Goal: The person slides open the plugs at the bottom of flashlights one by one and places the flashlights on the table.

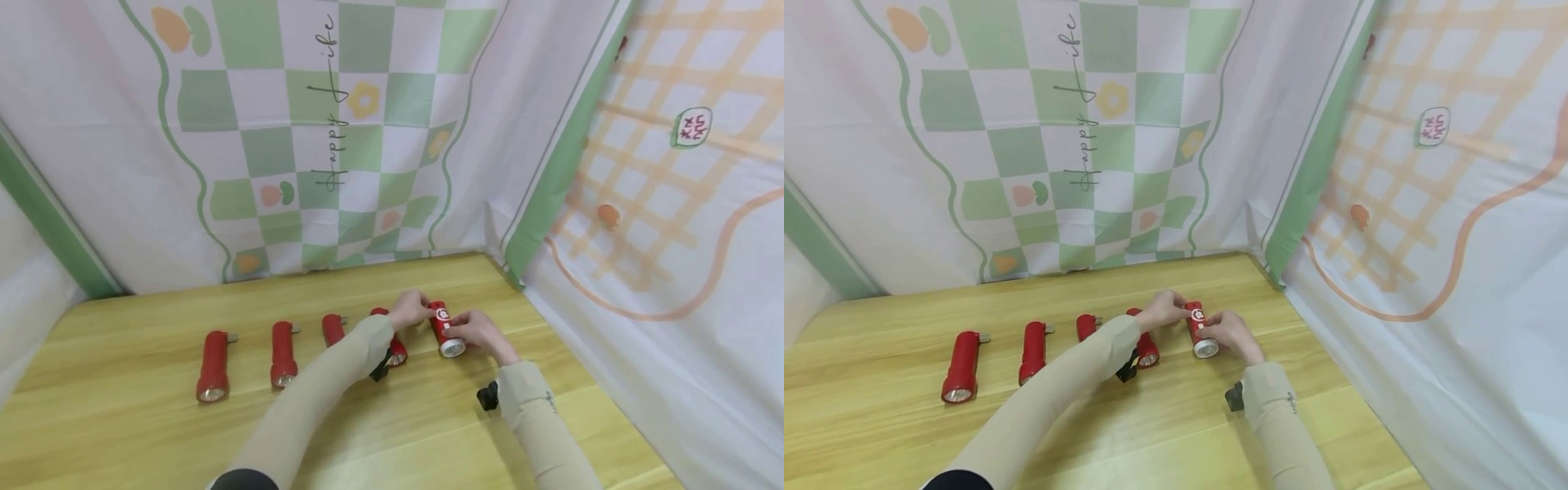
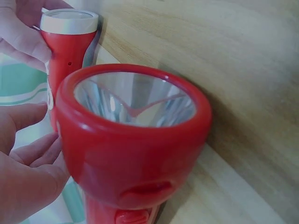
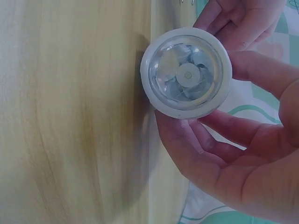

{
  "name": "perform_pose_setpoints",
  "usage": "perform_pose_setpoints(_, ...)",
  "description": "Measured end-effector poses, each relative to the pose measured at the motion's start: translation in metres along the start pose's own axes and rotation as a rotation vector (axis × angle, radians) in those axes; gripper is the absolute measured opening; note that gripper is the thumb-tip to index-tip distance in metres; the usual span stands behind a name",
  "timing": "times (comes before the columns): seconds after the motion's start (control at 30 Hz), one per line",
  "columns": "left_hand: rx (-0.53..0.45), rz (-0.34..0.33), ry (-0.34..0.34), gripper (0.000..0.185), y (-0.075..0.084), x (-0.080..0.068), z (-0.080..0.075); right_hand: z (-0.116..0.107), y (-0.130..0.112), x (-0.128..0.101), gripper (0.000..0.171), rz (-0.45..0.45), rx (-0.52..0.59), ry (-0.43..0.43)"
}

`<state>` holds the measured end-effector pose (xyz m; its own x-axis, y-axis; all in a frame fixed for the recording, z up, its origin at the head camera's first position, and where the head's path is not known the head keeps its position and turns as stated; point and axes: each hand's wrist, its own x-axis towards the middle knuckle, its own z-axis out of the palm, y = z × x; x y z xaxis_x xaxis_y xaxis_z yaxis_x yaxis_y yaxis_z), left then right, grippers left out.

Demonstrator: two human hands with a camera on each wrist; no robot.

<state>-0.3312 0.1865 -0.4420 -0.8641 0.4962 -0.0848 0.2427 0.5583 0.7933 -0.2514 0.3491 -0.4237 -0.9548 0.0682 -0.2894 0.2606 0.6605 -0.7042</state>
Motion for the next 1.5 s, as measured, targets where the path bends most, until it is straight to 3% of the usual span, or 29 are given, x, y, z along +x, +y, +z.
perform_pose_setpoints(0.4, -0.019, 0.067, 0.034, 0.025, 0.005, -0.005, -0.006, -0.003, -0.006, -0.002, 0.055, 0.008, -0.002, -0.001)
perform_pose_setpoints(0.87, -0.024, 0.106, 0.084, 0.026, 0.008, -0.012, -0.013, -0.003, -0.013, -0.008, 0.054, -0.035, -0.011, 0.019)
perform_pose_setpoints(1.17, -0.088, 0.112, 0.084, 0.034, 0.013, -0.021, -0.021, -0.006, -0.019, -0.013, 0.055, -0.081, -0.031, 0.041)
perform_pose_setpoints(1.5, -0.141, 0.141, 0.112, 0.029, 0.007, -0.025, -0.027, -0.007, -0.024, -0.016, 0.053, -0.128, -0.042, 0.058)
